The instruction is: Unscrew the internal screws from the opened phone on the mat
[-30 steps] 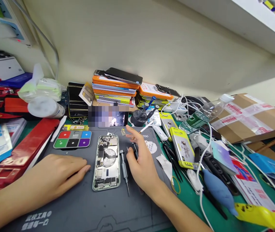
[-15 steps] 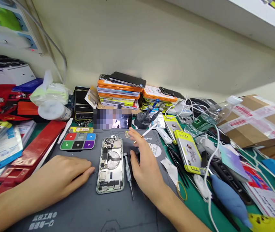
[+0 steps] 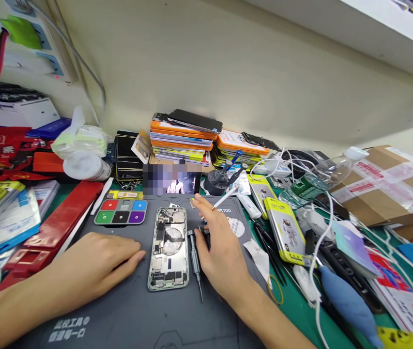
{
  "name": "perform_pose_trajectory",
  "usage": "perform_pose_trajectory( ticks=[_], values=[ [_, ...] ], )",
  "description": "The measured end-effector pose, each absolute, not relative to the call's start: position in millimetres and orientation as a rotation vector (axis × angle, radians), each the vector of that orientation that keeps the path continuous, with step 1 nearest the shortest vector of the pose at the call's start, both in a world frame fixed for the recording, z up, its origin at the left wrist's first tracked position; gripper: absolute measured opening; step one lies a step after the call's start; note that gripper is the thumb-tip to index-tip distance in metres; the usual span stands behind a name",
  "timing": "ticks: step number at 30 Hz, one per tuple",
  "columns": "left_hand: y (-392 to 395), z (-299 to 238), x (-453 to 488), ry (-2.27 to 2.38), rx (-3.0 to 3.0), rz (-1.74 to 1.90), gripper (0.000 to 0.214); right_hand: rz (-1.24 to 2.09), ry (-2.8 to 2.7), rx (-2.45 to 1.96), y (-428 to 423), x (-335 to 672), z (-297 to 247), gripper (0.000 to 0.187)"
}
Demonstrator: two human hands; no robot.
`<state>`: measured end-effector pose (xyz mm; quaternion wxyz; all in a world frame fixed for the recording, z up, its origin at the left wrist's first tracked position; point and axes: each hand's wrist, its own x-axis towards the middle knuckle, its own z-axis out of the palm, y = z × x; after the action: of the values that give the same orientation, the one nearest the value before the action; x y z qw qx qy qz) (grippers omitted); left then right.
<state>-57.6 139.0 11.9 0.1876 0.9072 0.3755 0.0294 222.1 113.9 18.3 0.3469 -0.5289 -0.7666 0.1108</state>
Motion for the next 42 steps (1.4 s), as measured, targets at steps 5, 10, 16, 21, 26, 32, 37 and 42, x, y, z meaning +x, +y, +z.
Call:
perform_pose_trajectory(
  ticks=[5, 10, 16, 21, 26, 32, 37, 42],
  values=[
    [138.6, 10.9, -58.3, 1.052, 2.554, 0.115, 0.045, 0.245, -2.072, -1.365, 115.2, 224.3, 16.6, 0.068],
    [138.5, 11.4, -57.9, 1.058, 2.561, 0.121, 0.044, 0.294, -2.094, -1.376, 114.7, 225.0, 13.4, 0.070],
    [139.1, 11.4, -57.3, 1.060, 2.556, 0.134, 0.043, 0.371, -2.064, -1.361, 113.6, 226.2, 11.1, 0.068],
    [138.6, 12.2, -57.9, 1.056, 2.579, 0.109, 0.042, 0.367, -2.010, -1.326, 113.8, 224.7, 11.5, 0.068],
    [138.1, 10.6, -58.6, 1.055, 2.572, 0.145, 0.044, 0.331, -1.941, -1.257, 112.1, 222.2, 14.6, 0.067],
    [138.6, 9.7, -58.1, 1.053, 2.555, 0.153, 0.043, 0.469, -1.756, -1.235, 109.2, 215.5, 20.1, 0.065],
    [138.6, 9.6, -57.3, 1.058, 2.546, 0.147, 0.044, 0.627, -1.629, -1.261, 110.5, 213.8, 23.2, 0.059],
    [138.6, 9.6, -57.3, 1.044, 2.567, 0.175, 0.043, 0.619, -1.617, -1.257, 110.3, 214.7, 23.6, 0.058]
  ],
)
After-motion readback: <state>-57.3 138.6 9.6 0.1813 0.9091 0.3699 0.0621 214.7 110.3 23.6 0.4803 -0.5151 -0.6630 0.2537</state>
